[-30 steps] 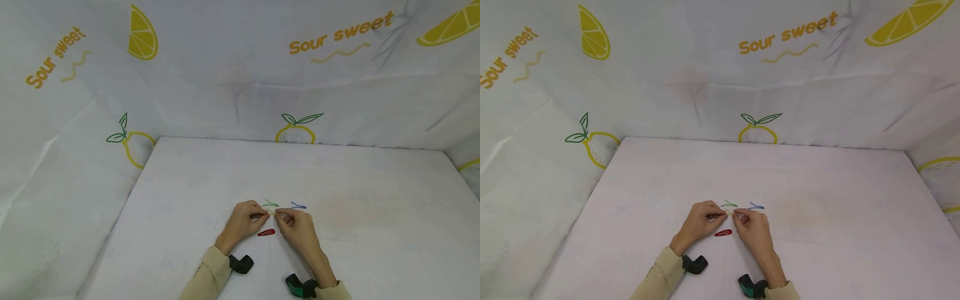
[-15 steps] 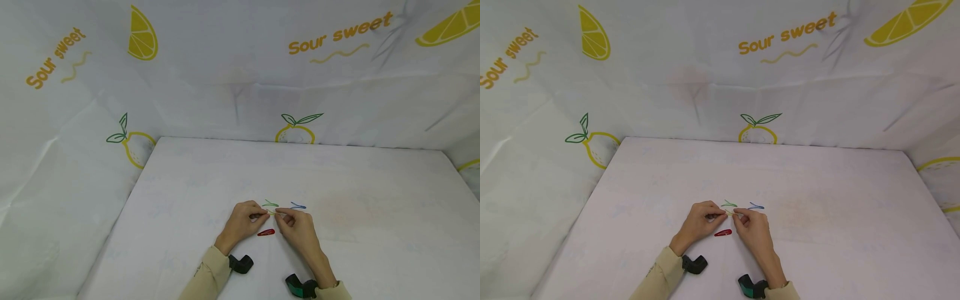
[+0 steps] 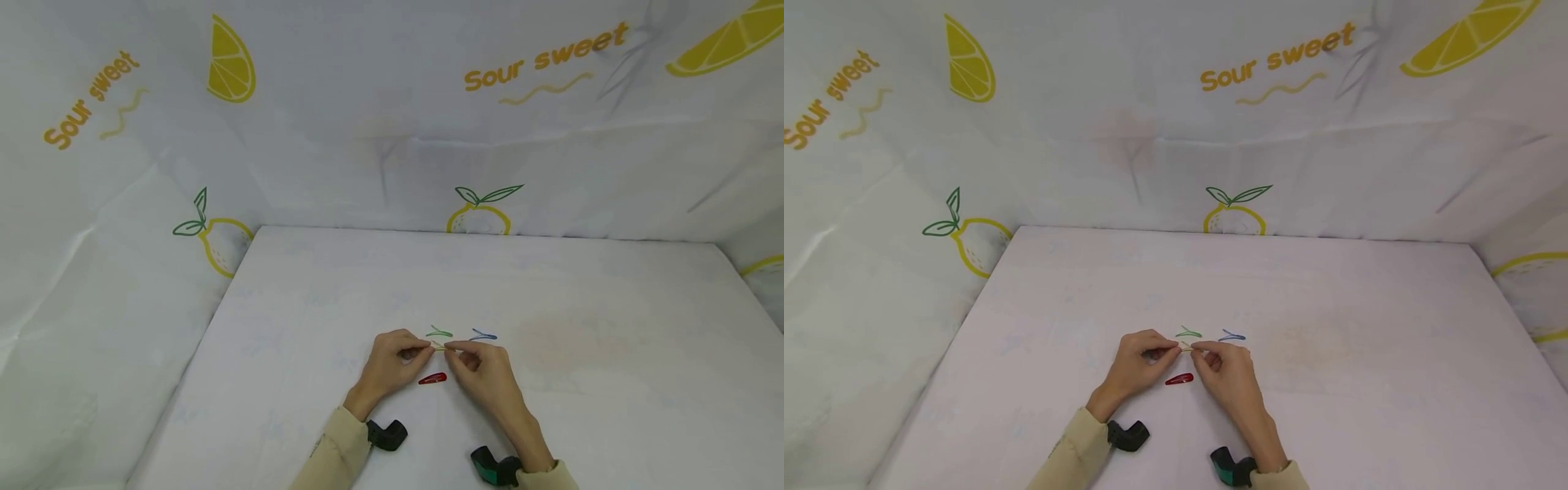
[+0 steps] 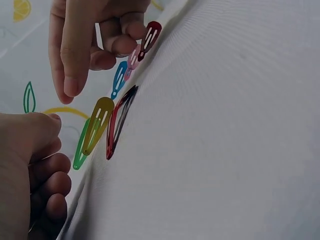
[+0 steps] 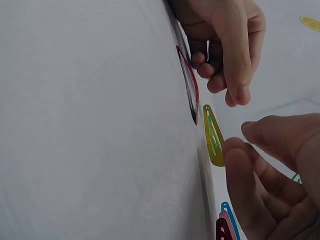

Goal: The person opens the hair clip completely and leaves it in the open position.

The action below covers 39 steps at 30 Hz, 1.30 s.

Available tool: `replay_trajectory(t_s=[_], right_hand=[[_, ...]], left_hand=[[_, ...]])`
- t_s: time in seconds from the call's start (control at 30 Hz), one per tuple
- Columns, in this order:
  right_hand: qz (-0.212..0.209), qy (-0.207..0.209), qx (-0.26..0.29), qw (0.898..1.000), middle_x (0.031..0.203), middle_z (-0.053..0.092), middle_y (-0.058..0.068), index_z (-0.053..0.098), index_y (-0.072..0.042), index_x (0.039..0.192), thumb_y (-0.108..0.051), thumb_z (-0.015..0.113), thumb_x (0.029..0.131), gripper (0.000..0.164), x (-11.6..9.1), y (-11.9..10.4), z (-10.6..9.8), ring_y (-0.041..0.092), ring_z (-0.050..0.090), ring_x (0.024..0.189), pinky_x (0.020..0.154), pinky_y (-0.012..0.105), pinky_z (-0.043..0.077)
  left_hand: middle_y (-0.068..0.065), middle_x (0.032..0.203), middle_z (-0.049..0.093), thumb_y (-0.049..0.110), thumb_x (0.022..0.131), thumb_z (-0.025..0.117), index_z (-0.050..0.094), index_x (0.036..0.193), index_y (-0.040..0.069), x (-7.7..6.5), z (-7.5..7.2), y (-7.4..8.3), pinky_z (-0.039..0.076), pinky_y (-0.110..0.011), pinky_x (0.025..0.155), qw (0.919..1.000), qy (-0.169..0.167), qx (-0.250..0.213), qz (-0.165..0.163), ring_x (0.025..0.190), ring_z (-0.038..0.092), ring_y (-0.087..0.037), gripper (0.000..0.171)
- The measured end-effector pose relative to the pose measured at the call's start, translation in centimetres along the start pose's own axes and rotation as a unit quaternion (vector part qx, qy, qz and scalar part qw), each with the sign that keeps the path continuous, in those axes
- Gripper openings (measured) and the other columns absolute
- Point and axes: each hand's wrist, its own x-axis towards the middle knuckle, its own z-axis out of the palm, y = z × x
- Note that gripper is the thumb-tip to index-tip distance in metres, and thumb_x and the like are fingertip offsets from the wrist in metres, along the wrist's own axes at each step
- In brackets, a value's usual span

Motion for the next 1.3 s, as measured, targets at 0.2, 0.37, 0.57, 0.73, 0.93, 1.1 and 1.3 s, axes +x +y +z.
replay_trajectory(t_s=[0.2,0.37,0.57,0.73,0.93,1.1,1.3], right_hand=[[-0.009,-0.046,0.012,0.999,0.068,0.069,0.0,0.081,-0.004,0.099,-0.002,0.077,0.087,0.013,-0.1,-0.6,-0.6,-0.001,0.053,0.054,0.053,0.019,0.048],[-0.009,-0.113,0.004,0.994,0.074,0.07,-0.002,0.081,-0.007,0.101,-0.009,0.075,0.091,0.012,-0.3,-0.8,-1.1,-0.002,0.054,0.058,0.055,0.019,0.046],[-0.027,-0.159,-0.002,0.987,0.072,0.066,-0.005,0.08,-0.007,0.104,-0.012,0.076,0.091,0.015,-0.5,-0.5,-1.2,-0.003,0.052,0.058,0.054,0.019,0.045],[-0.038,-0.18,0.0,0.983,0.07,0.065,-0.006,0.08,-0.006,0.107,-0.01,0.077,0.089,0.019,-0.4,-0.2,-1.0,-0.004,0.051,0.059,0.054,0.019,0.045],[-0.056,-0.183,-0.005,0.982,0.068,0.063,-0.007,0.079,-0.003,0.109,-0.009,0.078,0.089,0.021,-0.3,-0.1,-0.8,-0.006,0.047,0.057,0.051,0.018,0.042],[-0.054,-0.179,-0.015,0.982,0.067,0.06,-0.008,0.081,-0.008,0.105,-0.011,0.077,0.09,0.016,-0.3,-0.2,-0.8,-0.005,0.044,0.056,0.05,0.018,0.04],[-0.047,-0.183,-0.027,0.982,0.065,0.058,-0.01,0.082,-0.014,0.101,-0.011,0.076,0.09,0.012,-0.2,-0.2,-0.6,-0.005,0.045,0.055,0.05,0.018,0.039]], left_hand=[[-0.003,0.077,0.075,0.008,0.087,0.079,0.082,0.092,0.004,-0.3,-1.1,0.9,0.051,-0.011,0.064,0.9997,-0.015,-0.01,-0.017,0.067,0.064,-0.006,0.007],[-0.003,0.082,0.076,0.013,0.088,0.079,0.082,0.095,0.005,-0.6,-2.0,2.0,0.053,-0.014,0.068,0.996,-0.07,-0.011,-0.054,0.072,0.065,-0.006,0.011],[-0.002,0.088,0.077,0.018,0.088,0.081,0.082,0.099,0.007,-1.5,-2.0,2.3,0.053,-0.014,0.072,0.9904,-0.112,0.007,-0.08,0.077,0.067,-0.007,0.016],[-0.001,0.085,0.075,0.018,0.086,0.083,0.082,0.098,0.007,-1.8,-1.9,2.3,0.05,-0.013,0.072,0.992,-0.113,0.025,-0.048,0.077,0.067,-0.008,0.016],[0.003,0.084,0.069,0.018,0.084,0.084,0.083,0.097,0.01,-2.1,-1.9,2.2,0.045,-0.012,0.072,0.99,-0.123,0.063,-0.026,0.076,0.061,-0.007,0.016],[0.003,0.083,0.068,0.017,0.087,0.082,0.084,0.096,0.012,-2.1,-1.8,2.2,0.044,-0.011,0.071,0.99,-0.124,0.064,-0.02,0.075,0.06,-0.007,0.011],[0.003,0.084,0.069,0.017,0.089,0.08,0.083,0.097,0.012,-2.2,-1.7,2.0,0.045,-0.012,0.072,0.9899,-0.125,0.064,-0.02,0.075,0.06,-0.007,0.011]])
